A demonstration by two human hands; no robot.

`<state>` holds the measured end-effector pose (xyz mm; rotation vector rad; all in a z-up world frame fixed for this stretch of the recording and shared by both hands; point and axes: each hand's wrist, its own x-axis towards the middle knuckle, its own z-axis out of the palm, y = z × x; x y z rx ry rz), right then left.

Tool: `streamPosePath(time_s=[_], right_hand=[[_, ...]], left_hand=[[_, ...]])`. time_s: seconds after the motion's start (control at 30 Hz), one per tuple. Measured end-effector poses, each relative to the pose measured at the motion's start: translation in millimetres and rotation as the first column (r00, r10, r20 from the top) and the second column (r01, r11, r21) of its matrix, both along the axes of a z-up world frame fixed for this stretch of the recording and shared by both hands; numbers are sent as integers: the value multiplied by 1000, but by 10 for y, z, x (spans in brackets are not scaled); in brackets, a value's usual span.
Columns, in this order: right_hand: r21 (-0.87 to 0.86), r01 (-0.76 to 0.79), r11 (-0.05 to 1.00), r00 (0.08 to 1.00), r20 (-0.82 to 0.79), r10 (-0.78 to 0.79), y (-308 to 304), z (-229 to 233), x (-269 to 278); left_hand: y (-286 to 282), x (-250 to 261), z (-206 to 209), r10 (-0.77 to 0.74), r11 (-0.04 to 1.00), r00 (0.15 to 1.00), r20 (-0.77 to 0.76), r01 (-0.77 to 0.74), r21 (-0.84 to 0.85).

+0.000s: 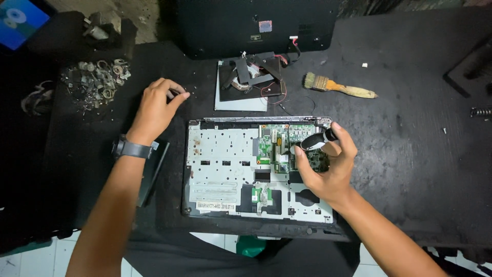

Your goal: The person cleans a green circuit board using a brush, then places it on the work surface. They then use a flashlight to inspect the interior of the disassembled device casing.

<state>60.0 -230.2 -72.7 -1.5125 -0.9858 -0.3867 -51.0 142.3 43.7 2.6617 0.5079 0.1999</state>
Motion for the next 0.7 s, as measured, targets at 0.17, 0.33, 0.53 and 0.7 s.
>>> streamPosePath(time_s=[0.17,0.33,0.53,0.7], right_hand=[[10,2,1000,1000,-16,-2,32,-35,-8],[24,5,1000,1000,-29,-5,28,10,-13],[106,203,973,978,-66,-197,10,481,77],[167,327,930,883,-405,-238,-157,513,267]], left_hand=[[79,-21,-62,-26,999,1000,7,26,45],[71,-36,-99,-53,997,998,27,52,59],[-841,-32,260,-123,992,982,146,124,2],[-1619,-57,337,-547,837,835,-64,541,-86]])
